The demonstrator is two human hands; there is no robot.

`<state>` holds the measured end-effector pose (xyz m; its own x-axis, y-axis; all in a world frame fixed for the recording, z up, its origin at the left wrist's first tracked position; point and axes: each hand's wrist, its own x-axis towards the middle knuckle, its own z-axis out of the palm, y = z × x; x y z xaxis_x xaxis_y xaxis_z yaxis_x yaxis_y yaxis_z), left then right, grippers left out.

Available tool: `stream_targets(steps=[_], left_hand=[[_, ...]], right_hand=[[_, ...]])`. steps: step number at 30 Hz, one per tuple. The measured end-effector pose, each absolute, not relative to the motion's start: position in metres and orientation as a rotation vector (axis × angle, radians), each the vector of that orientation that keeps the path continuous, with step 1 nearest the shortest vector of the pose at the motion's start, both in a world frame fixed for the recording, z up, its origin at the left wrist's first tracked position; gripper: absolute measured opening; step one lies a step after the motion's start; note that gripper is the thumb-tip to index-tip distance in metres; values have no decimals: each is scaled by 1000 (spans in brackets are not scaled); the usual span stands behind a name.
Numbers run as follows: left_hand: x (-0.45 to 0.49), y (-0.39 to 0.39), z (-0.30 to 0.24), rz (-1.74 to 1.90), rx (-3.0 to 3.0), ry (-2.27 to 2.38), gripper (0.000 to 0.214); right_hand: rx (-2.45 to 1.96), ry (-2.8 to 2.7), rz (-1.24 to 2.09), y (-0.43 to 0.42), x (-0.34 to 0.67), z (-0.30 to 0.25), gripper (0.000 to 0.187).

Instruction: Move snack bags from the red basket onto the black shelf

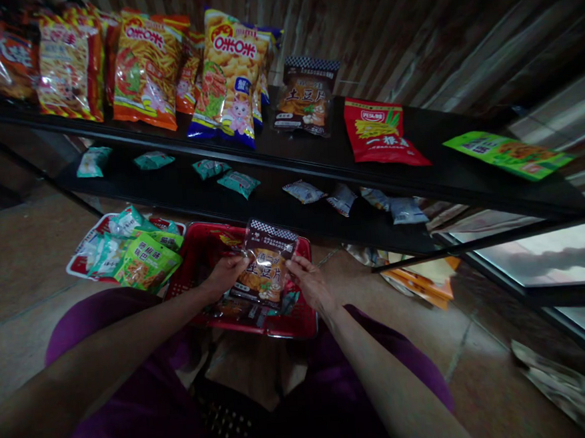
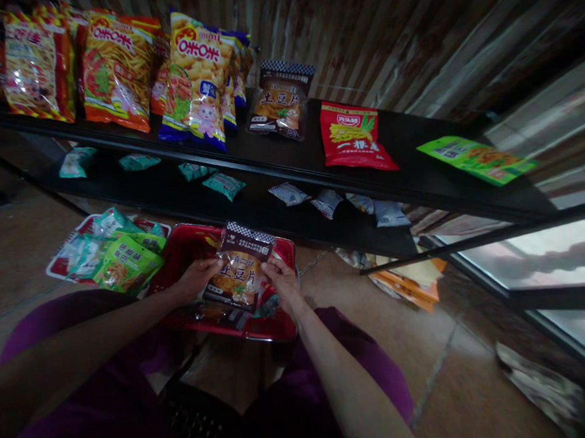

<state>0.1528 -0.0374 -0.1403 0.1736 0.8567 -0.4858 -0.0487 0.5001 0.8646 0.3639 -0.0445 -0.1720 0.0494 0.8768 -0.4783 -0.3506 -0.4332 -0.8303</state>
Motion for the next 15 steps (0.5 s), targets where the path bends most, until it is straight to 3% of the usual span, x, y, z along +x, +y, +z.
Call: stream_targets(steps=[8, 15], left_hand=[[149, -37, -148, 648, 1310, 1310, 35], [153, -39, -149, 735, 1037, 1320, 32]], right_hand=[[-1375, -738, 1477, -45, 363, -175, 33], [-1287, -640, 1580, -44, 363, -171, 34]])
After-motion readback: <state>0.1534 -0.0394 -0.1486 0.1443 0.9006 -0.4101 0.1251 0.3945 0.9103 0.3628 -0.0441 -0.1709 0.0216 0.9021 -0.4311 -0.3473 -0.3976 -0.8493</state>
